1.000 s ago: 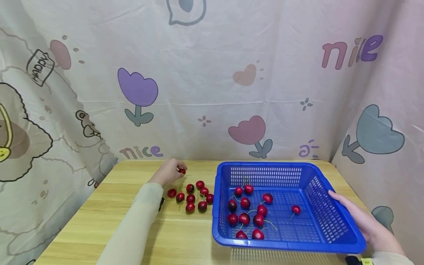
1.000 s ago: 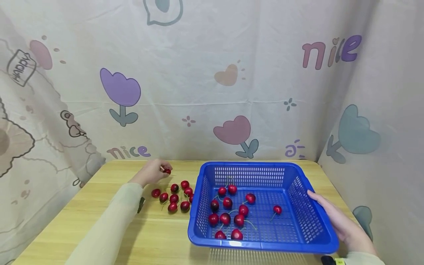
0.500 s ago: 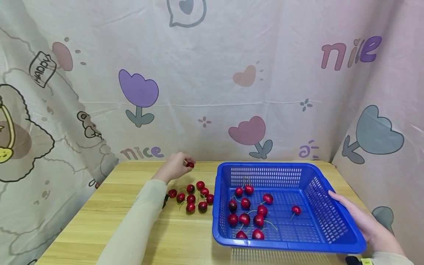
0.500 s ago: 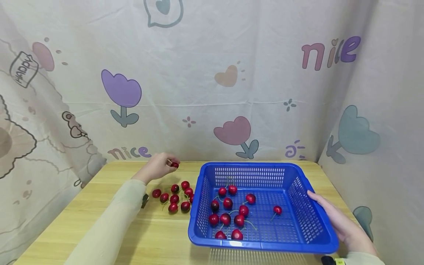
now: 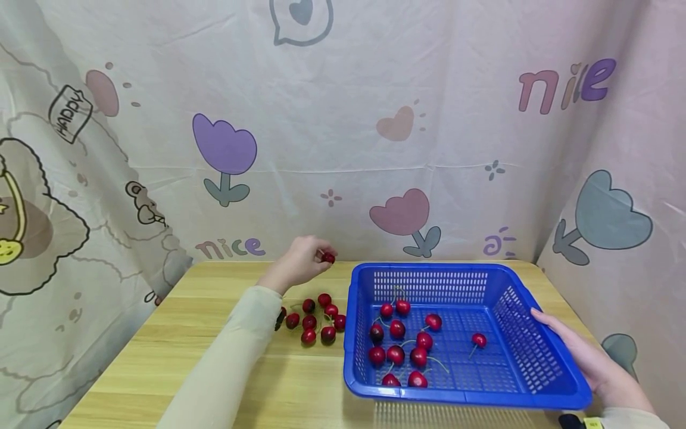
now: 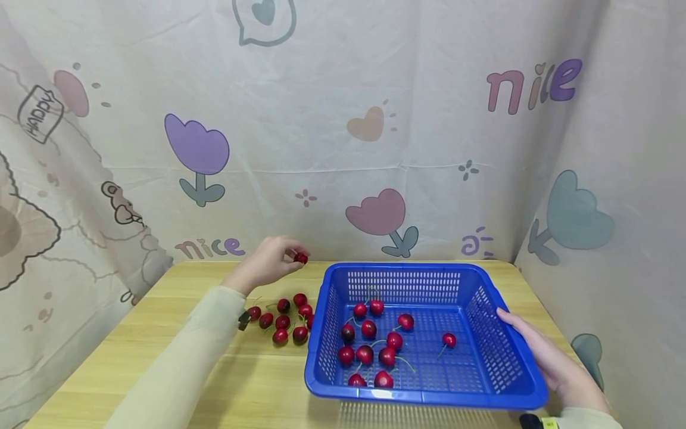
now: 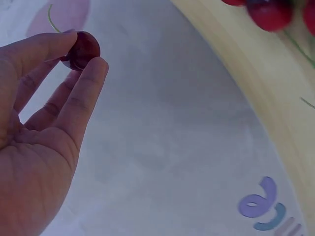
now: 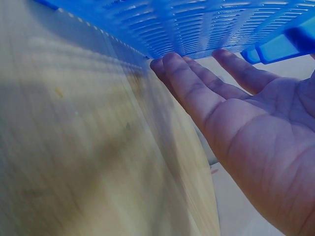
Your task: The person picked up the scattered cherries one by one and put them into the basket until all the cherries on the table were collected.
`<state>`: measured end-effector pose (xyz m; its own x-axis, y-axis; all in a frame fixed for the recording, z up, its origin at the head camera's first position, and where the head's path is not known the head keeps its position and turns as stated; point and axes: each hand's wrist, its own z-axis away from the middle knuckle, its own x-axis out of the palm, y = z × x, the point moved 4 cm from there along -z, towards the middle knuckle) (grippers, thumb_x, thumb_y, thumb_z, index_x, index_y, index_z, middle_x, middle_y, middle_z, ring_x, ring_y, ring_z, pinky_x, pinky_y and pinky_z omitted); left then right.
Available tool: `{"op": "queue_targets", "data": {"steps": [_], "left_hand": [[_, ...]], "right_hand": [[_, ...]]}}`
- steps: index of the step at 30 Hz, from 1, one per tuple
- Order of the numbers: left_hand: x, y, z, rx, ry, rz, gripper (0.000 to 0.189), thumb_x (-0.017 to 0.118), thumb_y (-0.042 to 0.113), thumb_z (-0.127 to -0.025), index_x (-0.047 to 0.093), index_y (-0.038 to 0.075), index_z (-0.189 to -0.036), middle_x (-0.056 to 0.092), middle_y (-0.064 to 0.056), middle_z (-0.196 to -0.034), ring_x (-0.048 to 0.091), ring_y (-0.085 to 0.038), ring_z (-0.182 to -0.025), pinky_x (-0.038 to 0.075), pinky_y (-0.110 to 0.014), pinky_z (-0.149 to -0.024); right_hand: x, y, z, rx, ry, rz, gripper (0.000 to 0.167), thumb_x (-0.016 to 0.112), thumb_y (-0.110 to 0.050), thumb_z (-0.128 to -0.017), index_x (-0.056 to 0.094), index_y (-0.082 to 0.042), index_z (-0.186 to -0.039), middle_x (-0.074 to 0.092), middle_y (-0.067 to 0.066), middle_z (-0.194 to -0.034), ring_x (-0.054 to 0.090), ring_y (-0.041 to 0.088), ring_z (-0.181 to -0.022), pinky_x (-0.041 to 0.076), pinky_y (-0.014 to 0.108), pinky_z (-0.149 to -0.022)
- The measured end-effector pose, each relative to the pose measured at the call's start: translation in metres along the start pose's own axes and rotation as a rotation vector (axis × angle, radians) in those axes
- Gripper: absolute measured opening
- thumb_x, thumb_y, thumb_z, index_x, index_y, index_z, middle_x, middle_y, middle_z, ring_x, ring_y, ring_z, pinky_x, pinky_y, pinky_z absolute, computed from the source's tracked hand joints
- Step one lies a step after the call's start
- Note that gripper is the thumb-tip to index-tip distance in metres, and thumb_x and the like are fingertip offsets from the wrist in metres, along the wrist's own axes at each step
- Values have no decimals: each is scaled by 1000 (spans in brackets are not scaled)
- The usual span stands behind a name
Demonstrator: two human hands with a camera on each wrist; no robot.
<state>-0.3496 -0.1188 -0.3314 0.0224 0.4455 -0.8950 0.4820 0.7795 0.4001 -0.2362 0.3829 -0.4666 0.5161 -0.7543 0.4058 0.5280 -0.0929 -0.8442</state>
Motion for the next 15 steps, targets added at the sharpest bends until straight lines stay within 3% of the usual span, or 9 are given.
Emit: {"op": "queue_targets", "data": {"steps": [6, 15], "left_hand": [[-1, 28, -4, 37, -6, -7, 19, 76, 6, -98, 81, 11, -115, 75, -9, -110, 70, -23, -98, 65, -34, -88], [12, 78, -16, 187, -19, -21, 20, 77, 4, -97, 80, 10, -115, 76, -8, -113, 73, -22, -103, 65, -33, -91]], "right_hand": [[0, 0, 0, 0, -10, -3, 54, 14, -59, -113, 57, -35, -134, 72, 13, -134, 73, 38, -122, 59, 55, -106], [1, -1, 2, 11, 12, -4, 55, 14, -60, -113, 55, -32, -137, 72, 13, -133, 73, 38, -122, 59, 55, -106]]}}
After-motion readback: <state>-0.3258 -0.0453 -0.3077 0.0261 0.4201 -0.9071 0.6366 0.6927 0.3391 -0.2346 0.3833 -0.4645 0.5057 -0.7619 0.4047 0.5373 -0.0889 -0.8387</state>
